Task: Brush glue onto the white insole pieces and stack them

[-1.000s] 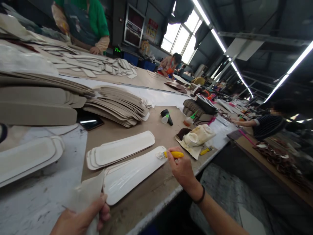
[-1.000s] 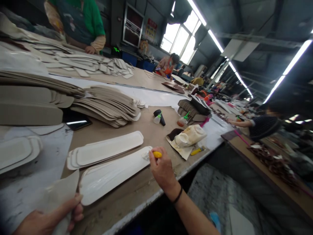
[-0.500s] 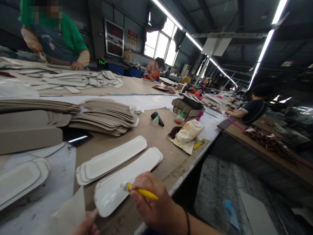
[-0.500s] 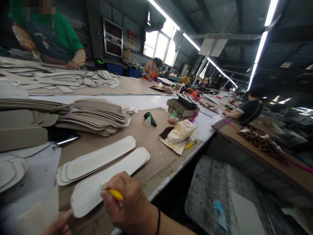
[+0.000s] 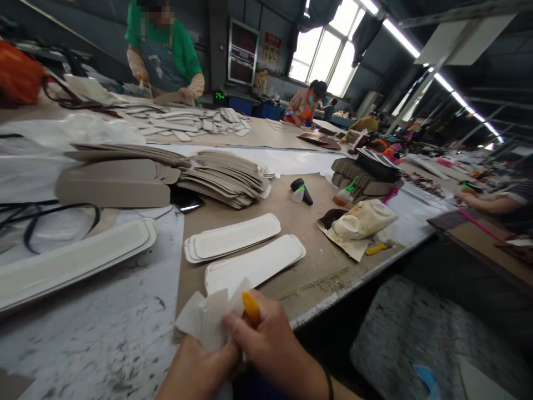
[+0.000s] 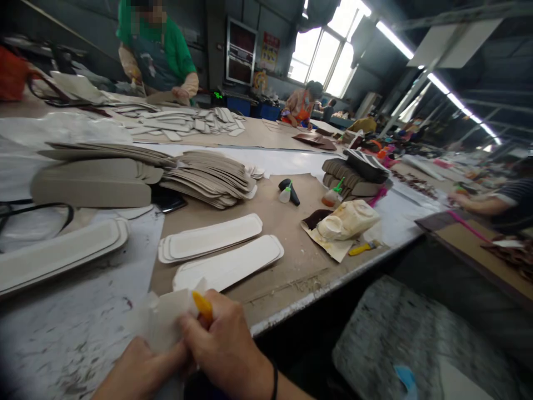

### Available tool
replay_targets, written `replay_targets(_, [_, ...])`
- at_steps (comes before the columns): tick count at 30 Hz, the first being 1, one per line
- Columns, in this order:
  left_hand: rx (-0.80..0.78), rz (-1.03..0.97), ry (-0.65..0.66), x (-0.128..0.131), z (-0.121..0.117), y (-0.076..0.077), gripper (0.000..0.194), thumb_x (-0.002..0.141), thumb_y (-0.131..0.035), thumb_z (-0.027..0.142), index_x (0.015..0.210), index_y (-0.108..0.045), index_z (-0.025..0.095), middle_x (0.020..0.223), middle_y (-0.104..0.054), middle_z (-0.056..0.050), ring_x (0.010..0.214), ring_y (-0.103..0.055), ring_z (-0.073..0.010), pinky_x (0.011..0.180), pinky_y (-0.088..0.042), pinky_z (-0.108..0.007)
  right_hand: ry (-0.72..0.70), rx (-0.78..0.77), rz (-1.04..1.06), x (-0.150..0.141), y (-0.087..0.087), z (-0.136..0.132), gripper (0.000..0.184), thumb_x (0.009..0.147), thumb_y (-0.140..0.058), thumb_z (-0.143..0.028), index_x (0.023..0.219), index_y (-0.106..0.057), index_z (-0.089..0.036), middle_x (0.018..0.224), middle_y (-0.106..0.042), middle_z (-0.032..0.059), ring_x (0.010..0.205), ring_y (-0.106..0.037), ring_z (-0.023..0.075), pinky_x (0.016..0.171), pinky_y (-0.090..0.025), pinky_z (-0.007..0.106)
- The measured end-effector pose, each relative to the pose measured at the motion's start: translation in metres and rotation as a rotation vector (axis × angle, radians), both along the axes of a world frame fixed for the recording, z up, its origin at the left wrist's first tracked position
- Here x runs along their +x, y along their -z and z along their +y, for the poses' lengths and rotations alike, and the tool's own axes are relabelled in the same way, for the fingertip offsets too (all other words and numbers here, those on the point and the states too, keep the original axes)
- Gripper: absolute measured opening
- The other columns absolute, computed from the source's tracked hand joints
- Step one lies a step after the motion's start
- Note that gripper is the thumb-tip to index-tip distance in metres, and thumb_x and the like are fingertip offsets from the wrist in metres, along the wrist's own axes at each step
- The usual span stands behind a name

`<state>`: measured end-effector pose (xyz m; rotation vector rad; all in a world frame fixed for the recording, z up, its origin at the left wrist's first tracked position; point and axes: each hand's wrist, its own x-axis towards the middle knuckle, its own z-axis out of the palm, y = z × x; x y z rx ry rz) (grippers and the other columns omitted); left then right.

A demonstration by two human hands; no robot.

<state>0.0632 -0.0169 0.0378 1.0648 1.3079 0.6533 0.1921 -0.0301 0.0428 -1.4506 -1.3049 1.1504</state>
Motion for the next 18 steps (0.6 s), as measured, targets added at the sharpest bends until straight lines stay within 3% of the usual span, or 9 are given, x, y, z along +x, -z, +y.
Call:
replay_targets(2, [-0.012, -0.071, -0.034, 0.002, -0.002, -0.003, 0.027, 0.057, -0.076, 0.047, 0.056, -0.063, 0.023, 0.049, -0.062, 0.001, 0.053, -0.057, -0.0210, 0.055, -0.048, -0.030, 0.042, 0.007, 0.021, 0.002, -0.001, 0.002, 0.027, 0.083, -0.059, -0.038, 0.066, -0.047, -0.022, 0.061, -0.043, -0.0053, 0.057, -0.038, 0.0110, 0.054, -0.035, 0.025])
replay_targets(6, [-0.117, -0.222, -0.108, -0.001, -0.004, -0.002, 0.038, 0.059, -0.080, 0.056, 0.063, -0.066, 0.020, 0.052, -0.064, -0.002, 0.050, -0.058, -0.0201, 0.053, -0.049, -0.030, 0.073, -0.061, 0.190, 0.005, -0.001, 0.008, 0.034, 0.079, -0.065, -0.050, 0.068, -0.049, -0.022, 0.055, -0.042, -0.0065, 0.050, -0.040, 0.0113, 0.049, -0.036, 0.025])
replay_targets(11, [-0.005, -0.227, -0.239, 0.005, -0.009, 0.013, 0.041, 0.059, -0.083, 0.057, 0.062, -0.068, 0.019, 0.058, -0.067, -0.003, 0.057, -0.061, -0.0207, 0.057, -0.050, -0.030, 0.036, -0.210, 0.408, -0.004, 0.019, 0.003, 0.049, 0.073, -0.069, -0.067, 0.077, -0.052, -0.021, 0.053, -0.052, -0.0050, 0.043, -0.048, 0.0125, 0.045, -0.043, 0.025])
replay_targets(14, [-0.086, -0.300, -0.211, 0.010, -0.022, 0.022, 0.046, 0.055, -0.083, 0.062, 0.063, -0.067, 0.019, 0.054, -0.066, -0.002, 0.055, -0.060, -0.0202, 0.056, -0.050, -0.030, 0.148, -0.176, 0.395, 0.004, 0.027, -0.002, 0.053, 0.073, -0.069, -0.070, 0.076, -0.053, -0.020, 0.051, -0.046, -0.0076, 0.042, -0.041, 0.0088, 0.043, -0.036, 0.021])
replay_targets(18, [-0.222, -0.219, -0.195, 0.002, -0.031, 0.026, 0.056, 0.054, -0.076, 0.073, 0.071, -0.069, 0.020, 0.056, -0.069, -0.004, 0.053, -0.061, -0.0223, 0.054, -0.048, -0.033, 0.175, -0.244, 0.328, 0.043, 0.009, 0.007, 0.053, 0.069, -0.074, -0.067, 0.077, -0.051, -0.021, 0.050, -0.043, -0.0096, 0.043, -0.034, 0.0065, 0.042, -0.026, 0.018])
